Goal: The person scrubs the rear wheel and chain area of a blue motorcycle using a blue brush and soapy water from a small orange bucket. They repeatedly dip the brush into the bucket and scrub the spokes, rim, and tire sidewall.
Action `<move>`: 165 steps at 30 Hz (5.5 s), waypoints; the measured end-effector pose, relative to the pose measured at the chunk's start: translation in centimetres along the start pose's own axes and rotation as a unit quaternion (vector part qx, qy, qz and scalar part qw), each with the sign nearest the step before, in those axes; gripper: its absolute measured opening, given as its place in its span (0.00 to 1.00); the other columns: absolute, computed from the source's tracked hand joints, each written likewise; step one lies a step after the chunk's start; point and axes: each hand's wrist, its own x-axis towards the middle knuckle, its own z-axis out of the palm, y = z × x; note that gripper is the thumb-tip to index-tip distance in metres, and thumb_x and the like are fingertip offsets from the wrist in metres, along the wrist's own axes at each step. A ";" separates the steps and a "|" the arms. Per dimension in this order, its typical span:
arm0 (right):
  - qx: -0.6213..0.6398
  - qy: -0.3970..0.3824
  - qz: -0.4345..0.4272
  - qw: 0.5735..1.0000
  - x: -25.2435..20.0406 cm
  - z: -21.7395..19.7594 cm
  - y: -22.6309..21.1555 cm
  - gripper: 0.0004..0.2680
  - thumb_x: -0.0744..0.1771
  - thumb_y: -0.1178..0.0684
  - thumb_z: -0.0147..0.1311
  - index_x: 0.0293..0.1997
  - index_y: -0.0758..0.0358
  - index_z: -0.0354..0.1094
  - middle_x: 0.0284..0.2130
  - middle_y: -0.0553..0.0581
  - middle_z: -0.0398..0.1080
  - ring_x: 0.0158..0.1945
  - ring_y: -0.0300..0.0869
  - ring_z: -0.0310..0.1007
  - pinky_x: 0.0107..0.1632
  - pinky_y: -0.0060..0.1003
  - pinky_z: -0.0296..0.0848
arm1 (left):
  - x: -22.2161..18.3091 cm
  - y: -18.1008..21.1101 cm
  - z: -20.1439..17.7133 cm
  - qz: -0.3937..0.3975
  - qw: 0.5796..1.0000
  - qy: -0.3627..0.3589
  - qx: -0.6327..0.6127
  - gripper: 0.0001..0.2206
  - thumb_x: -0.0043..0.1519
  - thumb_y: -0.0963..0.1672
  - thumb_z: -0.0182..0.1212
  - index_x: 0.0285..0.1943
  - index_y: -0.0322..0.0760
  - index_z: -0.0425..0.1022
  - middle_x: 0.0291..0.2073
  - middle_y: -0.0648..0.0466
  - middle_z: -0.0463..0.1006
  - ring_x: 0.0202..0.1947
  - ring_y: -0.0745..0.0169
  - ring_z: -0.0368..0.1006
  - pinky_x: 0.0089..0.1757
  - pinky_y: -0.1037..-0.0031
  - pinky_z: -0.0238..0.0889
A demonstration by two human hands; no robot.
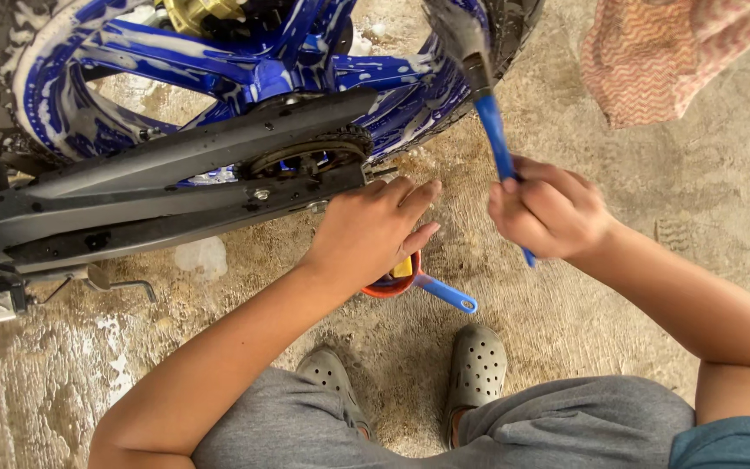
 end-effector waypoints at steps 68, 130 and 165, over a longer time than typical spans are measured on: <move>0.224 -0.025 0.078 0.971 -1.8 4.0 -5.2 0.24 0.64 0.36 0.68 0.44 0.70 0.60 0.32 0.60 0.68 0.29 0.47 0.74 0.26 0.37 0.74 | 0.1 0.5 1.1 0.022 0.989 -0.137 0.040 0.19 0.55 0.44 0.65 0.55 0.37 0.72 0.36 0.52 0.77 0.31 0.56 0.81 0.27 0.70 0.72; 0.123 0.003 0.154 0.980 2.7 2.7 0.3 0.09 0.71 0.67 0.60 0.36 0.65 0.62 0.28 0.58 0.72 0.25 0.44 0.73 0.23 0.36 0.68 | -0.1 1.3 -1.0 0.057 0.989 0.132 -0.043 0.09 0.64 0.48 0.65 0.38 0.39 0.78 0.28 0.56 0.77 0.24 0.61 0.74 0.28 0.70 0.67; 0.302 -0.076 0.283 0.907 5.6 0.2 5.7 0.07 0.67 0.56 0.68 0.46 0.65 0.77 0.31 0.55 0.77 0.28 0.35 0.77 0.27 0.28 0.69 | 0.8 0.5 -3.9 0.028 0.984 0.167 -0.062 0.09 0.63 0.47 0.69 0.43 0.38 0.78 0.30 0.55 0.78 0.26 0.60 0.75 0.30 0.72 0.68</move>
